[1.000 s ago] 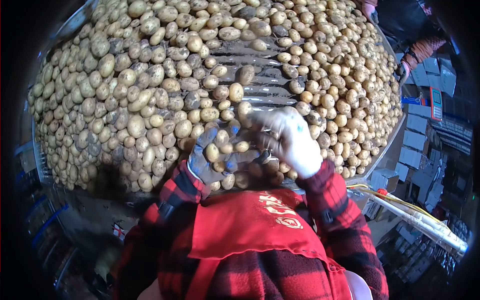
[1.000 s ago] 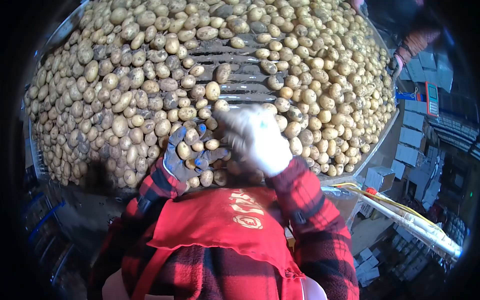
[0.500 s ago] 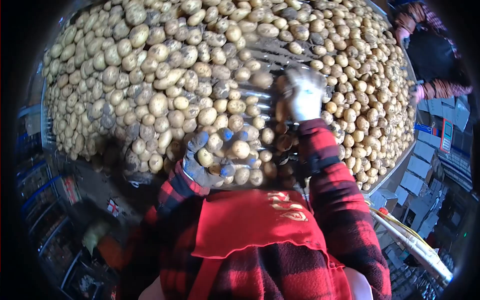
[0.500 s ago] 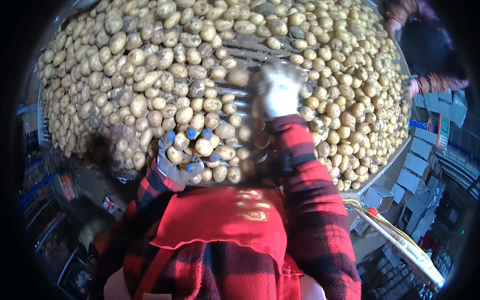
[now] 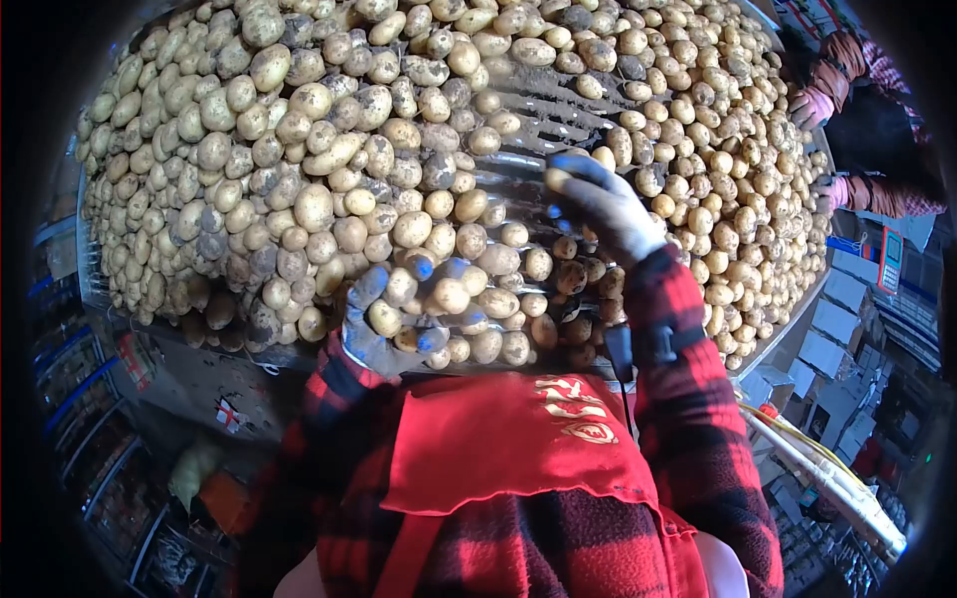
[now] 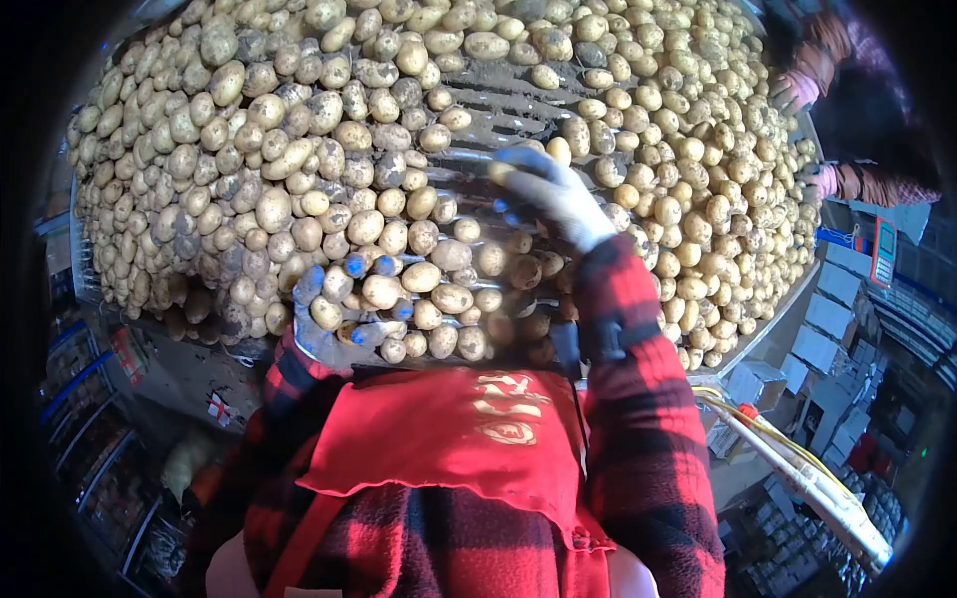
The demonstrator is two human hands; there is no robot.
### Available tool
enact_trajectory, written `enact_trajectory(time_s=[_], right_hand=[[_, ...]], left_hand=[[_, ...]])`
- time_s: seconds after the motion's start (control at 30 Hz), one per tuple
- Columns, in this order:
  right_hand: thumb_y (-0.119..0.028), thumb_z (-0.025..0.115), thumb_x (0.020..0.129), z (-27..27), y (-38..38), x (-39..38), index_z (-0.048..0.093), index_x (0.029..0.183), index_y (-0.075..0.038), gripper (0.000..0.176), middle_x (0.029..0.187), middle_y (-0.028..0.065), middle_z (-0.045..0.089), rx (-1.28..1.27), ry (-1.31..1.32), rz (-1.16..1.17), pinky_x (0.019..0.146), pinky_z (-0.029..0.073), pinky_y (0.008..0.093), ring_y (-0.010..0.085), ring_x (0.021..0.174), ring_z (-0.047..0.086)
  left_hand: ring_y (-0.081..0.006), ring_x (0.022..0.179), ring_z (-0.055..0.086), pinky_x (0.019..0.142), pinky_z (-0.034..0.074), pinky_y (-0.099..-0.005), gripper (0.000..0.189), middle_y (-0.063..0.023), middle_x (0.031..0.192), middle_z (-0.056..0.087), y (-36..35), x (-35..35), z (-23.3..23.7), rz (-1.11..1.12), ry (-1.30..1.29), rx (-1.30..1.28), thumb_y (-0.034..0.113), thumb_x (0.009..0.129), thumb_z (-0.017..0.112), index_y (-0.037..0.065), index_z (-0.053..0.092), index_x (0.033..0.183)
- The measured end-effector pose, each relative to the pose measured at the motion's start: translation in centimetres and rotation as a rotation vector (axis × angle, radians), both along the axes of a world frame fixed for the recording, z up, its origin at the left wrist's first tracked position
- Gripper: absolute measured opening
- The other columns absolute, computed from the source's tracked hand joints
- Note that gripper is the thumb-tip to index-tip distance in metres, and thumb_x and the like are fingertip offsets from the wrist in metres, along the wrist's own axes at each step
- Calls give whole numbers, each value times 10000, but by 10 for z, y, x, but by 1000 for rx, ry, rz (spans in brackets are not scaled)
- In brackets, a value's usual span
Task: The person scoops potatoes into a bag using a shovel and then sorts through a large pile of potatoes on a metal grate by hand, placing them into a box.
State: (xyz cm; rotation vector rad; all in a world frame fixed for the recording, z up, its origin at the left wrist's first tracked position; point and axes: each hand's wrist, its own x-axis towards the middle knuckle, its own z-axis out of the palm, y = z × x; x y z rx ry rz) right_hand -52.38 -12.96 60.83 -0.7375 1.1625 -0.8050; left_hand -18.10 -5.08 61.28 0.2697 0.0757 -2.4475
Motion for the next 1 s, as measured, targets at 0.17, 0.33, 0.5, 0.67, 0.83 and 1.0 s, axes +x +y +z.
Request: enact_trajectory(time_s=[0.17,0.33,0.5,0.67,0.83,1.0], right_hand=[[-250,709,985,14,30,7,747,1068,-67,204,893,38,762,-47,466,137,750,572,342,216,812,732],[-214,681,903,-34,39,82,767,1108,-65,267,958,176,774,-369,1421,517,803,597,490,373,902,749],[-235,679,996,4,29,11,706,1158,-41,255,889,32,730,129,177,241,545,529,256,119,698,669],[-215,695,1007,24,70,-44,621,1343,-22,394,1136,93,696,163,-354,-178,700,566,247,180,887,683],[-226,659,1030,7,46,-29,614,1352,-43,373,1134,124,687,96,-370,-379,704,555,264,199,922,668],[-322,654,1043,23,56,-13,639,1225,-83,301,1031,92,668,82,-530,-304,613,492,265,181,809,626]], left_hand=[[-242,1452,411,1141,297,-552,604,40,1669,386,-15,7,-4,-68,140,-194,637,1015,366,315,483,1513],[-221,1462,399,1162,293,-558,618,57,1669,387,-11,7,-1,-41,91,-133,654,1006,366,327,489,1516],[-199,1471,387,1183,290,-565,632,75,1668,388,-8,13,-4,-33,88,-152,670,997,366,339,494,1519],[-177,1481,375,1205,286,-571,646,92,1668,389,6,32,-13,-14,-7,-240,687,987,366,351,500,1523],[-272,1498,365,1088,434,-486,652,27,1662,398,17,35,3,-86,-762,-181,683,1029,368,247,530,1485],[-291,1359,525,925,546,-450,637,-56,1602,470,21,41,-7,121,-43,129,665,1005,482,225,571,1458]])
